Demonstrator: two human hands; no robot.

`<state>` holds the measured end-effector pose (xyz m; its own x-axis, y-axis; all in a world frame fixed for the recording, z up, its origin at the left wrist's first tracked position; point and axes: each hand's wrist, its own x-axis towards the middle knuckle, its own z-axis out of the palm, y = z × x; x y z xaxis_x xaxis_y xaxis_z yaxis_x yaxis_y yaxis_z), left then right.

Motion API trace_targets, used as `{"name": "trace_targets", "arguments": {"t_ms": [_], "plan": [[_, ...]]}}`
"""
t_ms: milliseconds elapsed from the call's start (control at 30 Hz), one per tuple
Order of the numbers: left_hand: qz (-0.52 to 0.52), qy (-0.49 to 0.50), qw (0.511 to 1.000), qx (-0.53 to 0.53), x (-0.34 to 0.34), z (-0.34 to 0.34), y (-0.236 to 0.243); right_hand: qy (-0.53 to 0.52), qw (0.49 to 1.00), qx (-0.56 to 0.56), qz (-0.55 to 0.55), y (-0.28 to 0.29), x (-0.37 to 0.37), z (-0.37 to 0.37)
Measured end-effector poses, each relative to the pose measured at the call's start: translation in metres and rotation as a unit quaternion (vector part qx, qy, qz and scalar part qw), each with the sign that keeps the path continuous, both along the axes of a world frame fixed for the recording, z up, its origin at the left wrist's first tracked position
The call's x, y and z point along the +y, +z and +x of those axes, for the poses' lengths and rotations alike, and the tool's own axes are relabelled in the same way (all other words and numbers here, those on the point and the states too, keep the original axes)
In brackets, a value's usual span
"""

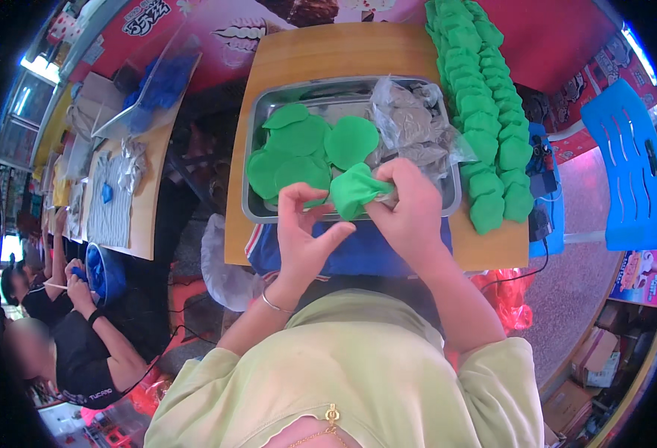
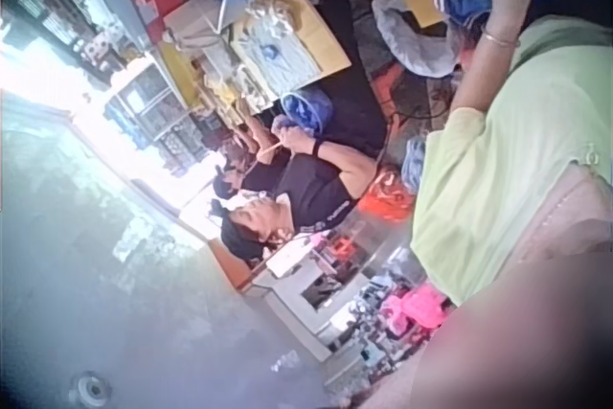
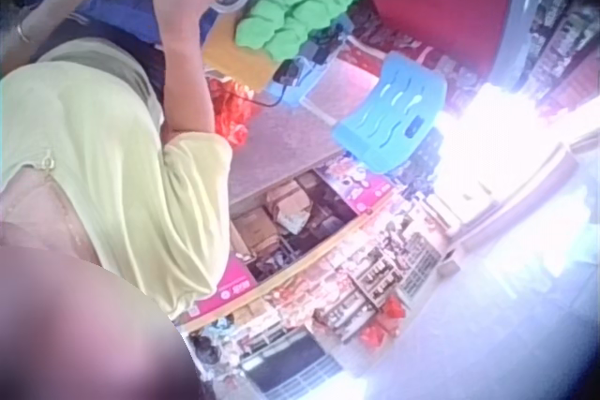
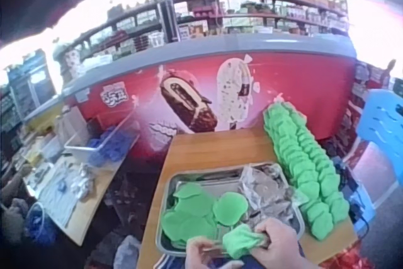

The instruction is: Shaping and assembling pieces of green and brown clay or dough into specific shapes using hands and a stick.

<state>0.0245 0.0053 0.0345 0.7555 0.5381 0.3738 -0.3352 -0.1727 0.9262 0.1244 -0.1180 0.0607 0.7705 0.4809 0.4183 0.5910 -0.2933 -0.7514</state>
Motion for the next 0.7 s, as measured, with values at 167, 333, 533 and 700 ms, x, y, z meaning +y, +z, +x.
{"name": "trace_targets", "arguments": {"t_ms": [167,333,533,700], "plan": [[0.202,0.076,0.976,0.011,-0.001,-0.001,-0.002,0.079,0.993,0.084,-0.007,-0.007,0.001,-0.002],[0.284,0.051,0.957,0.018,0.003,0.004,0.000,0.027,0.999,0.010,-0.014,-0.012,0.005,0.005],[0.170,-0.030,0.982,0.075,0.011,0.004,-0.010,0.153,0.871,0.466,0.038,-0.002,-0.011,0.016],[-0.027,-0.039,0.993,0.107,0.022,0.006,-0.015,0.292,0.839,0.444,0.119,-0.004,-0.014,0.009]]}}
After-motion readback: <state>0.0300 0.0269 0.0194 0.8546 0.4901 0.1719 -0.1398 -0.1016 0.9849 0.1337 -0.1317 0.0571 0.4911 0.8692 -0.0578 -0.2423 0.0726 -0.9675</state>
